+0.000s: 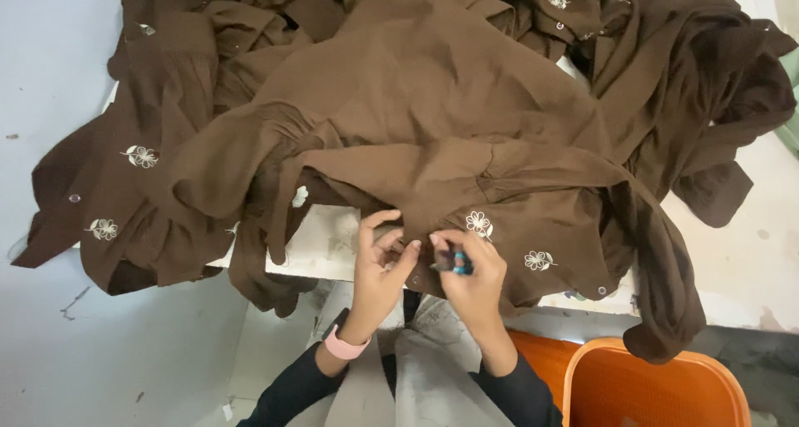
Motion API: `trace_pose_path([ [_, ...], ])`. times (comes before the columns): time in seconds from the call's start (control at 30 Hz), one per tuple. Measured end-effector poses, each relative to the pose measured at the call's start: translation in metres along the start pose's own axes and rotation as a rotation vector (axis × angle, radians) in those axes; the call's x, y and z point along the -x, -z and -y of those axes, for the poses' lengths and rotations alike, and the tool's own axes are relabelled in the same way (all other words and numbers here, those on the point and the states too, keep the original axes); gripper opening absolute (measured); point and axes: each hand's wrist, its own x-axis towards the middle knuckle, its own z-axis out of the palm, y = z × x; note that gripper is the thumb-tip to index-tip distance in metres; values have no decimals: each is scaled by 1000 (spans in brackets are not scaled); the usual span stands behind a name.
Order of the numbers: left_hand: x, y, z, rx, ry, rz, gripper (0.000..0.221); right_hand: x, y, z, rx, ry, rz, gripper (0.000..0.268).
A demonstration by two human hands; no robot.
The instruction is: Trimming loose threads from brown garments using small scissors in a factory setting
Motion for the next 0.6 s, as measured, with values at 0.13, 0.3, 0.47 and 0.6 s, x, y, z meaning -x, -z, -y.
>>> trace_pose_path([
  [0.13, 4, -8, -30, -219, -211, -5, 33, 17, 2, -10, 229, 361, -2, 9],
  [0.3, 4, -7, -32, -367, -333, 56, 4, 20, 15, 19, 347, 491, 102, 21],
  [0.47, 1, -4, -15, -44, -67, 78, 4, 25, 20, 22, 261, 477, 59, 10],
  [0.6, -2, 4, -1, 71, 41, 137, 4, 27, 28, 18, 339, 216, 71, 33],
])
